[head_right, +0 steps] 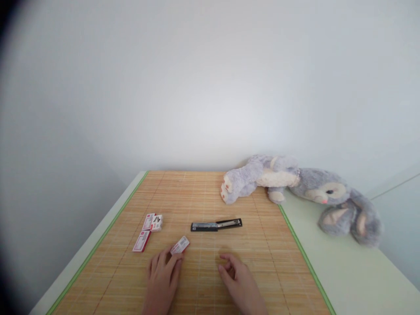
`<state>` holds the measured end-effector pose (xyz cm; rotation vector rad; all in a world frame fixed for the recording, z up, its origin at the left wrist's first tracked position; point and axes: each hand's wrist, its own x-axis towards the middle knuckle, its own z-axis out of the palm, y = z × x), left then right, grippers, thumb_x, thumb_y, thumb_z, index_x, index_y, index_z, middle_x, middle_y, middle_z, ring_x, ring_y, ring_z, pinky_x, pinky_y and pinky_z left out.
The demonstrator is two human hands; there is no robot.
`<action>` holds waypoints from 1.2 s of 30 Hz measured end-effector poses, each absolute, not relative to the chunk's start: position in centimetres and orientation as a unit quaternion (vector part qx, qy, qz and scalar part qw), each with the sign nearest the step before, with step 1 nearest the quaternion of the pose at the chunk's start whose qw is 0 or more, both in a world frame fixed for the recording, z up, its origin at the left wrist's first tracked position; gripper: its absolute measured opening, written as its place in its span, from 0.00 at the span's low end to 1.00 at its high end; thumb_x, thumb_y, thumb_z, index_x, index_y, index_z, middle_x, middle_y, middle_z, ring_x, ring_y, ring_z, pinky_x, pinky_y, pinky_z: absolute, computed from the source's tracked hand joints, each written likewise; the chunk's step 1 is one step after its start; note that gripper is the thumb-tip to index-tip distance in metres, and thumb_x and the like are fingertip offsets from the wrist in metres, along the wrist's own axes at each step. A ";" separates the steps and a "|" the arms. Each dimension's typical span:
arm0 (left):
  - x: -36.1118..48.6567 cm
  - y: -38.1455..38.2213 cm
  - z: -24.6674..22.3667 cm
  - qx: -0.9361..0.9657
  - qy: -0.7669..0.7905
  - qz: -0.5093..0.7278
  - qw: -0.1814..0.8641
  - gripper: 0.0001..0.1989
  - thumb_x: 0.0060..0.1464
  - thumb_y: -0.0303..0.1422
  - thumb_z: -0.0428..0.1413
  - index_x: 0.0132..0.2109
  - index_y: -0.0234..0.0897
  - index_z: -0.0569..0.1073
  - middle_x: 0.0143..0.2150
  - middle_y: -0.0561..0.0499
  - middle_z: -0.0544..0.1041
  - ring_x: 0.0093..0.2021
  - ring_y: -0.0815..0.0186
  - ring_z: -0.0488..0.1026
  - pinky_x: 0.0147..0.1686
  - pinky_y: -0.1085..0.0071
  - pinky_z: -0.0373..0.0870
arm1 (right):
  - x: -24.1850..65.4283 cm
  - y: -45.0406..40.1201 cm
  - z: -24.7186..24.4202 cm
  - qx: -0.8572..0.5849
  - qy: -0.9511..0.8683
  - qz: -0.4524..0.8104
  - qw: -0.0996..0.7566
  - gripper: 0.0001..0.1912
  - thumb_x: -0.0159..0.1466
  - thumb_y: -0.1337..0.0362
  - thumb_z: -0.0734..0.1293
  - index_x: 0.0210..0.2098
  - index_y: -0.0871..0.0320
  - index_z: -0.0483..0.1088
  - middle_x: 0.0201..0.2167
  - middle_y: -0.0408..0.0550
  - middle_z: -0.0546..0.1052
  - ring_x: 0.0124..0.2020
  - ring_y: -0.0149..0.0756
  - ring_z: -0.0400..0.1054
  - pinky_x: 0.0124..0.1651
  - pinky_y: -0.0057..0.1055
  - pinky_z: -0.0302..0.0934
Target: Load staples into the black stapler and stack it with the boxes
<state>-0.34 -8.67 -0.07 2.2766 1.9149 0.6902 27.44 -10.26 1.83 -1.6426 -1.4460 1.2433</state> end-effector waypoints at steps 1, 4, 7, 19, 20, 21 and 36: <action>0.1 -8.4 0.1 0.757 0.608 0.230 0.068 0.15 0.68 0.33 0.50 0.53 0.51 0.78 0.62 0.48 0.73 0.60 0.53 0.68 0.60 0.48 0.67 | 27.2 -10.2 1.6 -0.618 -0.538 0.480 0.314 0.25 0.66 0.44 0.65 0.52 0.54 0.75 0.31 0.46 0.76 0.33 0.40 0.71 0.37 0.34 0.64; 1.5 -7.4 1.1 0.806 0.523 0.230 0.154 0.16 0.67 0.31 0.49 0.53 0.51 0.77 0.63 0.50 0.73 0.63 0.55 0.67 0.62 0.53 0.67 | 26.8 -10.0 1.0 -0.608 -0.518 0.505 0.327 0.24 0.65 0.44 0.66 0.51 0.53 0.76 0.30 0.46 0.75 0.30 0.39 0.69 0.33 0.34 0.63; 2.8 -6.8 2.1 0.824 0.463 0.239 0.223 0.15 0.68 0.30 0.48 0.51 0.49 0.78 0.63 0.49 0.73 0.64 0.55 0.67 0.62 0.54 0.67 | 26.8 -9.4 0.9 -0.607 -0.532 0.491 0.326 0.25 0.63 0.46 0.68 0.55 0.52 0.75 0.29 0.44 0.74 0.28 0.37 0.67 0.32 0.33 0.62; 3.9 -4.1 4.0 0.793 0.479 0.226 0.300 0.20 0.71 0.36 0.40 0.60 0.46 0.71 0.56 0.47 0.77 0.54 0.58 0.72 0.57 0.58 0.67 | 26.5 -7.8 1.0 -0.611 -0.555 0.459 0.328 0.26 0.63 0.42 0.68 0.52 0.54 0.76 0.24 0.40 0.70 0.27 0.36 0.65 0.32 0.31 0.57; 3.8 -3.9 3.9 0.795 0.480 0.226 0.295 0.19 0.70 0.35 0.41 0.61 0.46 0.71 0.56 0.47 0.78 0.54 0.58 0.73 0.56 0.58 0.67 | 26.2 -7.7 0.9 -0.607 -0.538 0.474 0.343 0.28 0.63 0.41 0.68 0.52 0.54 0.75 0.23 0.39 0.69 0.26 0.35 0.64 0.31 0.31 0.56; 3.7 -3.8 3.9 0.795 0.482 0.226 0.290 0.19 0.69 0.35 0.44 0.61 0.47 0.71 0.55 0.47 0.78 0.54 0.58 0.73 0.56 0.58 0.67 | 26.0 -7.6 0.7 -0.600 -0.516 0.495 0.359 0.30 0.62 0.40 0.68 0.53 0.55 0.74 0.22 0.38 0.68 0.25 0.34 0.63 0.30 0.30 0.56; 3.8 -2.8 2.9 0.805 0.494 0.205 0.258 0.17 0.60 0.39 0.59 0.56 0.50 0.76 0.52 0.49 0.77 0.55 0.56 0.71 0.55 0.60 0.63 | 26.0 -6.0 0.6 -0.564 -0.442 0.619 0.322 0.30 0.61 0.34 0.63 0.45 0.53 0.65 0.18 0.31 0.66 0.12 0.24 0.48 0.17 0.24 0.42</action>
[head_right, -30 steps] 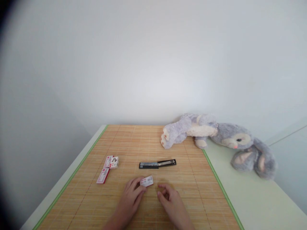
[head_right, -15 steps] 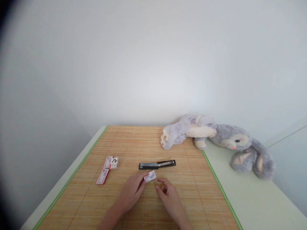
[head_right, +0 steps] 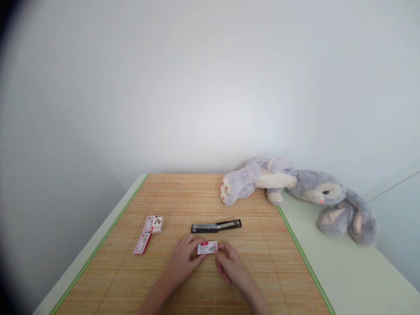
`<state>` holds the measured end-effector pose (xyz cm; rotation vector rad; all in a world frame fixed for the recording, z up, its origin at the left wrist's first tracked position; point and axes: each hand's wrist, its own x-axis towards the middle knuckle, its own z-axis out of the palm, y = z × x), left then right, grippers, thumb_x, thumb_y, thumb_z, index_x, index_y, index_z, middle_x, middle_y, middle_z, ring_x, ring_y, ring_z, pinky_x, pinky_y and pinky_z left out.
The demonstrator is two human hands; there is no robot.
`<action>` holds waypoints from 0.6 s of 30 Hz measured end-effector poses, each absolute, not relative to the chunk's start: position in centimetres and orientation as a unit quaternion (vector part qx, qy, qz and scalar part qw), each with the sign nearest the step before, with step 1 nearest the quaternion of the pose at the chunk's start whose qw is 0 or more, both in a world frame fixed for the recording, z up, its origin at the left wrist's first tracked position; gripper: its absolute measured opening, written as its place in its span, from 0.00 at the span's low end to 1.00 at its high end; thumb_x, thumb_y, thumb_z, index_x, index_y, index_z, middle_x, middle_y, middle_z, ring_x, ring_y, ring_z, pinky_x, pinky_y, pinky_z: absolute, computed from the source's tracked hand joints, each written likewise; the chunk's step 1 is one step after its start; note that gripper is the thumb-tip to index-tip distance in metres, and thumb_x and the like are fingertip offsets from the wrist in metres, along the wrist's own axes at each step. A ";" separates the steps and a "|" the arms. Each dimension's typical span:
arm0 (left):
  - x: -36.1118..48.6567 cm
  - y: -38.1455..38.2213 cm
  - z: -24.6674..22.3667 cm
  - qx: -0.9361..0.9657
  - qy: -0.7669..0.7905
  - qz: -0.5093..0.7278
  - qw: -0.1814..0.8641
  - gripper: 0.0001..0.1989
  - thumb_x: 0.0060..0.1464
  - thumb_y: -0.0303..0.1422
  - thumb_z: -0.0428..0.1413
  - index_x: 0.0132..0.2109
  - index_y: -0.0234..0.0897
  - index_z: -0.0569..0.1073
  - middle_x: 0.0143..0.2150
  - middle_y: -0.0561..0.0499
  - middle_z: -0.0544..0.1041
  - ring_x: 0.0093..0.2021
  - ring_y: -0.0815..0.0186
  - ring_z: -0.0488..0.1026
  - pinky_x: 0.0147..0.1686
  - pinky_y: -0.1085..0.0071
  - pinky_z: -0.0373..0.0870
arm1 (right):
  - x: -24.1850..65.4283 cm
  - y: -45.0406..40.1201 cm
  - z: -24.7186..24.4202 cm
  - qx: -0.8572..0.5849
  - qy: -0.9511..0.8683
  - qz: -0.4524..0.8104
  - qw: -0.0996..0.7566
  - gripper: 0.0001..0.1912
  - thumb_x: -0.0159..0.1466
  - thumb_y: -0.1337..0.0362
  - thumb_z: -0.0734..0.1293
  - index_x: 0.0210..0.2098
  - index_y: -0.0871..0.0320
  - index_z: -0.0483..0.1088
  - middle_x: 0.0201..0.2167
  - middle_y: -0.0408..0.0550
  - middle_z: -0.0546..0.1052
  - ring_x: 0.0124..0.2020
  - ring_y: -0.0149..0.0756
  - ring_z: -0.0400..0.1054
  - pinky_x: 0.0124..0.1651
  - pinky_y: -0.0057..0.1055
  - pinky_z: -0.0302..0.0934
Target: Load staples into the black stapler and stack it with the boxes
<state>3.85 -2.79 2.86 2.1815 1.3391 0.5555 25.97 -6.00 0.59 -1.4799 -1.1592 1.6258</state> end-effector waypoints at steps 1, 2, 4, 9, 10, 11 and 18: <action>3.8 -2.8 2.7 0.802 0.495 0.206 0.263 0.19 0.59 0.40 0.60 0.57 0.50 0.75 0.53 0.49 0.76 0.55 0.56 0.71 0.55 0.61 0.63 | 26.5 -5.8 0.8 -0.587 -0.469 0.582 0.312 0.28 0.61 0.36 0.65 0.44 0.54 0.66 0.19 0.32 0.66 0.14 0.25 0.51 0.19 0.24 0.44; 3.6 -2.8 2.6 0.797 0.500 0.209 0.267 0.21 0.57 0.40 0.62 0.58 0.50 0.74 0.54 0.50 0.76 0.55 0.56 0.71 0.55 0.61 0.63 | 26.9 -5.5 1.0 -0.612 -0.501 0.531 0.304 0.26 0.61 0.39 0.67 0.44 0.54 0.67 0.19 0.33 0.66 0.16 0.27 0.55 0.21 0.25 0.46; 3.2 -2.7 2.5 0.786 0.511 0.214 0.274 0.25 0.54 0.39 0.64 0.59 0.49 0.73 0.54 0.49 0.76 0.53 0.57 0.72 0.55 0.61 0.63 | 27.6 -5.0 1.6 -0.640 -0.574 0.426 0.280 0.25 0.60 0.47 0.72 0.50 0.54 0.70 0.20 0.34 0.67 0.21 0.30 0.62 0.26 0.26 0.50; 1.9 -2.1 3.1 0.793 0.492 0.211 0.292 0.15 0.56 0.40 0.63 0.50 0.48 0.78 0.48 0.51 0.78 0.49 0.58 0.73 0.52 0.63 0.65 | 28.3 -4.1 2.4 -0.614 -0.691 0.337 0.179 0.27 0.58 0.61 0.74 0.57 0.47 0.74 0.27 0.39 0.75 0.29 0.35 0.69 0.32 0.28 0.51; 1.7 -2.0 3.2 0.792 0.490 0.212 0.295 0.14 0.56 0.40 0.62 0.50 0.48 0.78 0.47 0.51 0.78 0.48 0.58 0.73 0.52 0.63 0.65 | 28.5 -4.0 2.4 -0.618 -0.693 0.328 0.174 0.24 0.59 0.61 0.73 0.55 0.47 0.75 0.27 0.39 0.75 0.29 0.35 0.69 0.32 0.28 0.51; 1.6 -1.9 3.3 0.791 0.490 0.213 0.298 0.15 0.56 0.41 0.62 0.50 0.48 0.78 0.46 0.51 0.78 0.48 0.58 0.73 0.51 0.63 0.65 | 28.9 -4.0 2.4 -0.623 -0.692 0.322 0.173 0.22 0.59 0.60 0.73 0.53 0.47 0.76 0.27 0.39 0.75 0.29 0.35 0.69 0.32 0.28 0.51; 1.5 -1.6 2.7 0.792 0.492 0.218 0.287 0.15 0.55 0.39 0.64 0.50 0.48 0.78 0.43 0.52 0.77 0.46 0.58 0.72 0.50 0.63 0.64 | 29.6 -3.7 4.8 -0.622 -0.708 0.285 0.172 0.25 0.59 0.57 0.73 0.56 0.46 0.75 0.28 0.41 0.78 0.30 0.37 0.71 0.33 0.28 0.55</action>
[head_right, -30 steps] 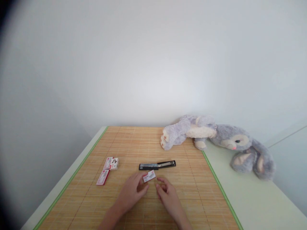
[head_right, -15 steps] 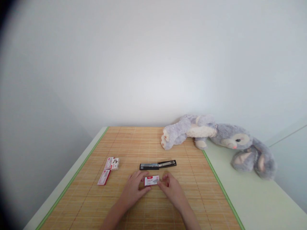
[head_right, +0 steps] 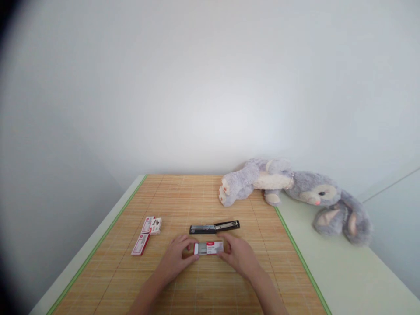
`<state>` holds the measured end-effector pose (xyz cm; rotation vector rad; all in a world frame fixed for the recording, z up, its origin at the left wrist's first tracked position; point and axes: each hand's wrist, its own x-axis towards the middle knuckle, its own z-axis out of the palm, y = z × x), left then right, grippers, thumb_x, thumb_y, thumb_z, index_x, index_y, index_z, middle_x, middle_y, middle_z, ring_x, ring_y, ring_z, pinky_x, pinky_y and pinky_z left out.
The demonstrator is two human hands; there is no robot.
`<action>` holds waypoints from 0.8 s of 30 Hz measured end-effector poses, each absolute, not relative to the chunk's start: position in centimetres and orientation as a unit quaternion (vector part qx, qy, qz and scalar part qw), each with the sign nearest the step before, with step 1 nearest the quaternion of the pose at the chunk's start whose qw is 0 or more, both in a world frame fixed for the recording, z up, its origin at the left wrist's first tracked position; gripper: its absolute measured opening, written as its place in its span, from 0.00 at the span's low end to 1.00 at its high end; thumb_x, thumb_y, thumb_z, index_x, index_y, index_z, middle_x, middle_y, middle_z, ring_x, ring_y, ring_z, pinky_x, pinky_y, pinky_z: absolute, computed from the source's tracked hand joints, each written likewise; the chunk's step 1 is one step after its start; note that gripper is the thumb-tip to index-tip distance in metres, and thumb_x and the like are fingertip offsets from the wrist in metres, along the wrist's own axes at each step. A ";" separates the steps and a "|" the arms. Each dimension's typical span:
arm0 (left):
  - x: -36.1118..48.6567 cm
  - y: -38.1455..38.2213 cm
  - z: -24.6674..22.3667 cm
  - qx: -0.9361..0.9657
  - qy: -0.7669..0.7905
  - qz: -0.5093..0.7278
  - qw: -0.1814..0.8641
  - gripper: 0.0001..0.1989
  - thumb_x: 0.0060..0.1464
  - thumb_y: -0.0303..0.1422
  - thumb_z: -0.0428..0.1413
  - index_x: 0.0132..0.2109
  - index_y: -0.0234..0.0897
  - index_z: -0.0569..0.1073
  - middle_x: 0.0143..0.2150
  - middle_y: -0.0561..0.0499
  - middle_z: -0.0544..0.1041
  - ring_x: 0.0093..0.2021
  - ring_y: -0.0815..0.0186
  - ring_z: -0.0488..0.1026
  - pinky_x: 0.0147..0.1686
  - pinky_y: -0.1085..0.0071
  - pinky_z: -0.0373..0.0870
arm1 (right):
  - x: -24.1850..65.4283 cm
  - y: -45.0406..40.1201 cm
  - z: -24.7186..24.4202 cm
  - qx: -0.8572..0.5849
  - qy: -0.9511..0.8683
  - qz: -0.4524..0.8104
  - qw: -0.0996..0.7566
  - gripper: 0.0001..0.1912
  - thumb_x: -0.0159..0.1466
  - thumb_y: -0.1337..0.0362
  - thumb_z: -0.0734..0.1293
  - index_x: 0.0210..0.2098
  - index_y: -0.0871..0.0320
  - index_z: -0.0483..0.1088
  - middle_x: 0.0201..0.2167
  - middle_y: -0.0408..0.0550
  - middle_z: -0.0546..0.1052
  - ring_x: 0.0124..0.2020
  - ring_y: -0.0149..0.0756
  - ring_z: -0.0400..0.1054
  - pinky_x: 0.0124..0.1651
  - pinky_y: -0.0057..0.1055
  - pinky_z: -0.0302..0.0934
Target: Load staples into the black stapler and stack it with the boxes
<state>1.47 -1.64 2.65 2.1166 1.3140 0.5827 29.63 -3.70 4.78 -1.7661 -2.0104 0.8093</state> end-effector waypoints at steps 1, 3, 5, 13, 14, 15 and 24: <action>1.5 -1.6 2.6 0.793 0.492 0.218 0.286 0.15 0.55 0.39 0.64 0.50 0.49 0.78 0.42 0.52 0.77 0.46 0.58 0.72 0.50 0.63 0.63 | 28.9 -3.5 5.3 -0.615 -0.719 0.276 0.168 0.21 0.61 0.56 0.72 0.54 0.46 0.77 0.29 0.41 0.79 0.31 0.37 0.72 0.34 0.28 0.55; 1.5 -1.7 2.6 0.793 0.491 0.219 0.287 0.15 0.55 0.39 0.64 0.50 0.49 0.78 0.42 0.53 0.77 0.46 0.58 0.72 0.49 0.63 0.63 | 27.1 -2.9 6.2 -0.594 -0.749 0.254 0.145 0.12 0.65 0.56 0.69 0.46 0.45 0.81 0.31 0.43 0.82 0.33 0.38 0.74 0.35 0.29 0.57; 1.4 -1.7 2.6 0.793 0.488 0.221 0.289 0.15 0.55 0.39 0.64 0.50 0.49 0.78 0.43 0.52 0.77 0.46 0.58 0.72 0.49 0.64 0.62 | 25.2 -2.0 6.5 -0.576 -0.775 0.233 0.114 0.09 0.65 0.58 0.68 0.40 0.46 0.83 0.34 0.45 0.84 0.36 0.40 0.76 0.37 0.30 0.58; 1.4 -1.7 2.7 0.790 0.495 0.219 0.289 0.13 0.53 0.39 0.65 0.47 0.47 0.78 0.42 0.53 0.77 0.45 0.59 0.72 0.48 0.65 0.61 | 22.3 0.3 6.1 -0.546 -0.800 0.226 0.102 0.06 0.57 0.65 0.71 0.30 0.51 0.82 0.29 0.48 0.83 0.34 0.40 0.75 0.37 0.30 0.57; 1.4 -1.7 2.7 0.790 0.495 0.218 0.290 0.13 0.53 0.39 0.65 0.47 0.47 0.78 0.41 0.53 0.77 0.45 0.59 0.72 0.48 0.65 0.61 | 22.6 0.3 6.2 -0.542 -0.800 0.232 0.114 0.05 0.57 0.65 0.71 0.31 0.51 0.82 0.29 0.46 0.82 0.34 0.39 0.75 0.37 0.29 0.57; 1.4 -1.7 2.7 0.789 0.495 0.218 0.291 0.13 0.53 0.39 0.65 0.47 0.46 0.78 0.41 0.53 0.77 0.45 0.59 0.72 0.48 0.65 0.61 | 23.1 0.3 6.3 -0.538 -0.798 0.239 0.128 0.05 0.57 0.64 0.71 0.33 0.51 0.81 0.29 0.45 0.82 0.33 0.38 0.74 0.36 0.28 0.56; 1.4 -1.5 2.4 0.785 0.493 0.219 0.303 0.14 0.52 0.40 0.65 0.46 0.48 0.78 0.41 0.53 0.79 0.46 0.58 0.72 0.50 0.63 0.60 | 26.9 -1.3 3.8 -0.536 -0.747 0.303 0.252 0.08 0.66 0.60 0.68 0.36 0.54 0.80 0.27 0.42 0.73 0.29 0.32 0.67 0.33 0.26 0.57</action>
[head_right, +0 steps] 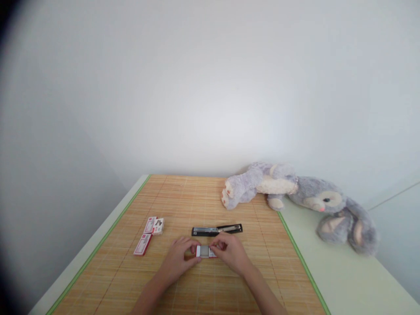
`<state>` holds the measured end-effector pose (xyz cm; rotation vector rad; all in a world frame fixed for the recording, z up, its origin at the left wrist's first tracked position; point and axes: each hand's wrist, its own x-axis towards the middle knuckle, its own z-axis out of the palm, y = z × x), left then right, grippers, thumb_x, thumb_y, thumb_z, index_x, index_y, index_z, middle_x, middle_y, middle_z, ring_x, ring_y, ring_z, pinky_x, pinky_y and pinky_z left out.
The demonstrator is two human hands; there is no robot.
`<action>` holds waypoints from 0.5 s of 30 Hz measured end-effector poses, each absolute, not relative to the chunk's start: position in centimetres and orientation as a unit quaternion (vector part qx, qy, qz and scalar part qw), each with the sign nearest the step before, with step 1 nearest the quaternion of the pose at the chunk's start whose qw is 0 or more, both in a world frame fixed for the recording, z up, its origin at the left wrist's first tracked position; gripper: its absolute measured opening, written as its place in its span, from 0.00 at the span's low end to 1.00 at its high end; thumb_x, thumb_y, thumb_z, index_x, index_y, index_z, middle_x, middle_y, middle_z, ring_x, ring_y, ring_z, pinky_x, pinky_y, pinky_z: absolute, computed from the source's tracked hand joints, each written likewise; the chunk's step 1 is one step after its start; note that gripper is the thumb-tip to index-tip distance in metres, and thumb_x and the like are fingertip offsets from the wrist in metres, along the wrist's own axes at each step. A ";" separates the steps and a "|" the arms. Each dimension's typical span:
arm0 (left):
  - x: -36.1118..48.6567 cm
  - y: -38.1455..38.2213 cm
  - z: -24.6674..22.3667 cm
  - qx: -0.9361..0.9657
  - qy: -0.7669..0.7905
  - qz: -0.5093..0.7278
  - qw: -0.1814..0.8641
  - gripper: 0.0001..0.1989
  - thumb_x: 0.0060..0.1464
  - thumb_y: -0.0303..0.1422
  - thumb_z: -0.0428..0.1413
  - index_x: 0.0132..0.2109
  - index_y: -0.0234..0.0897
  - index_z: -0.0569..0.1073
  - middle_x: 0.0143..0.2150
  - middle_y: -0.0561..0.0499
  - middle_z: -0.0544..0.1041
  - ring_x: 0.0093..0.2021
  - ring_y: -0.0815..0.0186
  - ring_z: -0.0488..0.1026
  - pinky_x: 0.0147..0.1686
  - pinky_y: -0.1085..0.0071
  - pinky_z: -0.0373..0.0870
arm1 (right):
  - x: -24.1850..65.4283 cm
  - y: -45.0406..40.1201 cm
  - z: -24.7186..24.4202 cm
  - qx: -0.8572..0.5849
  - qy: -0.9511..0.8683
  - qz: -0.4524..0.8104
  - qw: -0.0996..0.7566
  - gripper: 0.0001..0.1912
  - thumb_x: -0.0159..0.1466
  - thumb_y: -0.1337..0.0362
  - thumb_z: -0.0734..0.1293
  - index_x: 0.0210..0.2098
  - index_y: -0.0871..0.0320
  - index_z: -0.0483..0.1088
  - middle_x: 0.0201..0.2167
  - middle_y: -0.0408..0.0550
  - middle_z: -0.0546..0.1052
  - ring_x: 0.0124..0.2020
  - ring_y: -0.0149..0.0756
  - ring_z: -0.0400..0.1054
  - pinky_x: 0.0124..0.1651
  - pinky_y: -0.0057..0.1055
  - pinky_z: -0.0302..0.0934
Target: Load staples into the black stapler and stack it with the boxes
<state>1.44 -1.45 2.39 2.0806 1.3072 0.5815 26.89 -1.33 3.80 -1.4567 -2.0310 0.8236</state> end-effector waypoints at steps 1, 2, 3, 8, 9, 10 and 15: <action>1.5 -1.4 2.4 0.785 0.494 0.220 0.304 0.14 0.52 0.40 0.65 0.47 0.48 0.78 0.41 0.53 0.79 0.46 0.58 0.73 0.50 0.63 0.60 | 27.1 -1.6 3.3 -0.538 -0.741 0.304 0.264 0.09 0.67 0.59 0.67 0.36 0.54 0.80 0.28 0.42 0.73 0.30 0.33 0.66 0.34 0.26 0.57; 1.5 -1.4 2.3 0.784 0.494 0.220 0.305 0.14 0.52 0.40 0.65 0.47 0.48 0.78 0.41 0.53 0.79 0.46 0.58 0.73 0.50 0.63 0.60 | 27.3 -1.9 2.9 -0.541 -0.733 0.306 0.278 0.10 0.67 0.58 0.67 0.36 0.54 0.80 0.28 0.42 0.72 0.30 0.33 0.66 0.34 0.27 0.57; 1.5 -1.5 2.3 0.784 0.494 0.220 0.305 0.14 0.52 0.40 0.65 0.47 0.48 0.78 0.41 0.53 0.79 0.46 0.58 0.73 0.50 0.63 0.60 | 27.5 -2.1 2.5 -0.545 -0.723 0.308 0.292 0.10 0.67 0.57 0.67 0.36 0.54 0.80 0.28 0.42 0.71 0.30 0.33 0.65 0.34 0.27 0.57; 1.5 -1.5 2.4 0.781 0.496 0.221 0.308 0.15 0.52 0.38 0.66 0.48 0.48 0.78 0.42 0.54 0.79 0.47 0.58 0.73 0.51 0.63 0.61 | 29.4 -3.0 1.1 -0.561 -0.695 0.319 0.317 0.10 0.66 0.57 0.68 0.38 0.53 0.80 0.25 0.40 0.69 0.28 0.34 0.64 0.33 0.29 0.56; 1.4 -1.5 2.4 0.781 0.495 0.220 0.309 0.16 0.51 0.37 0.66 0.49 0.49 0.78 0.42 0.55 0.80 0.47 0.59 0.73 0.51 0.63 0.61 | 29.9 -3.2 1.1 -0.566 -0.693 0.320 0.310 0.11 0.66 0.56 0.67 0.40 0.54 0.80 0.25 0.40 0.70 0.28 0.34 0.64 0.33 0.29 0.56; 1.4 -1.5 2.5 0.781 0.495 0.220 0.311 0.17 0.51 0.37 0.66 0.49 0.49 0.78 0.42 0.55 0.80 0.47 0.59 0.73 0.51 0.63 0.61 | 30.3 -3.4 1.1 -0.572 -0.689 0.324 0.304 0.12 0.67 0.56 0.67 0.43 0.54 0.79 0.25 0.40 0.70 0.28 0.34 0.65 0.33 0.29 0.57; 1.6 -1.5 2.8 0.780 0.490 0.221 0.320 0.19 0.49 0.35 0.66 0.50 0.49 0.78 0.44 0.55 0.80 0.48 0.58 0.74 0.52 0.63 0.63 | 30.9 -4.2 2.0 -0.566 -0.697 0.357 0.257 0.22 0.63 0.58 0.70 0.57 0.53 0.74 0.33 0.43 0.78 0.32 0.37 0.70 0.37 0.30 0.61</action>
